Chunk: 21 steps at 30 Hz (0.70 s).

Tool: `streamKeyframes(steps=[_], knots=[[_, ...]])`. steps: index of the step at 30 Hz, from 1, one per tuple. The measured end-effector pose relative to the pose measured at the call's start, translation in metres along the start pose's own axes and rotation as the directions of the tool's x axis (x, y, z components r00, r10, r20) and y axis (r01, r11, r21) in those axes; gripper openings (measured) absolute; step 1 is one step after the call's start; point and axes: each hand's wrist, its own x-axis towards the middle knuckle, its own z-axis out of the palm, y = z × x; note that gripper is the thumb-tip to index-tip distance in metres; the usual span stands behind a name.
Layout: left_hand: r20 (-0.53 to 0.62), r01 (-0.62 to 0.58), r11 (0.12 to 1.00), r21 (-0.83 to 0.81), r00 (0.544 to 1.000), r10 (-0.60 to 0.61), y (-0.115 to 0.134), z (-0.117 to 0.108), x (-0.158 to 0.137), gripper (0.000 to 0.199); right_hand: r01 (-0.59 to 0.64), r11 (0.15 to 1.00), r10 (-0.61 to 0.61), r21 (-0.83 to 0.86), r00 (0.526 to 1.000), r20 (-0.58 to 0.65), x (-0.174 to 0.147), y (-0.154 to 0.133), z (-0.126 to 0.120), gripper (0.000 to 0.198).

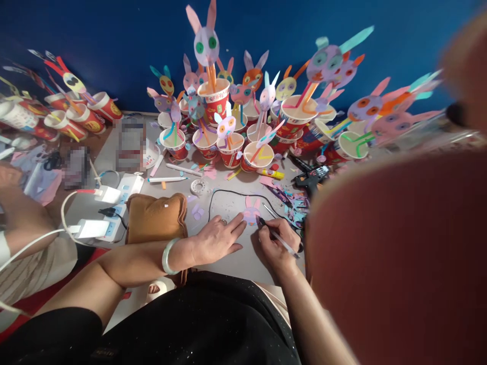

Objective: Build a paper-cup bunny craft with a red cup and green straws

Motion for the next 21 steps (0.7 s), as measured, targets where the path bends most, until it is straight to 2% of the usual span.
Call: streamKeyframes(steps=[4,7,9,14,21], knots=[[-0.022,0.009,1.0,-0.029,1.0,-0.009,0.001,-0.001,0.001,0.054,0.008,1.0,-0.008,0.001,1.0,-0.027,-0.001,-0.001,0.0,0.008],[0.005,0.002,1.0,-0.026,1.0,-0.001,0.002,0.003,0.003,0.057,-0.005,1.0,0.005,0.007,0.998,-0.068,-0.001,-0.001,0.0,0.01],[-0.014,0.027,1.0,-0.012,1.0,-0.027,0.002,0.007,0.005,0.057,-0.007,1.0,0.007,0.002,0.998,-0.06,0.0,-0.001,0.0,0.009],[-0.026,-0.007,1.0,-0.006,1.0,0.007,0.001,0.012,0.005,0.058,-0.035,0.999,0.036,0.012,0.997,-0.074,0.002,-0.002,0.0,0.01],[-0.076,-0.01,1.0,-0.027,0.997,0.008,0.001,0.007,0.003,0.057,-0.067,0.998,0.068,0.013,0.996,-0.064,0.001,0.003,0.001,0.011]])
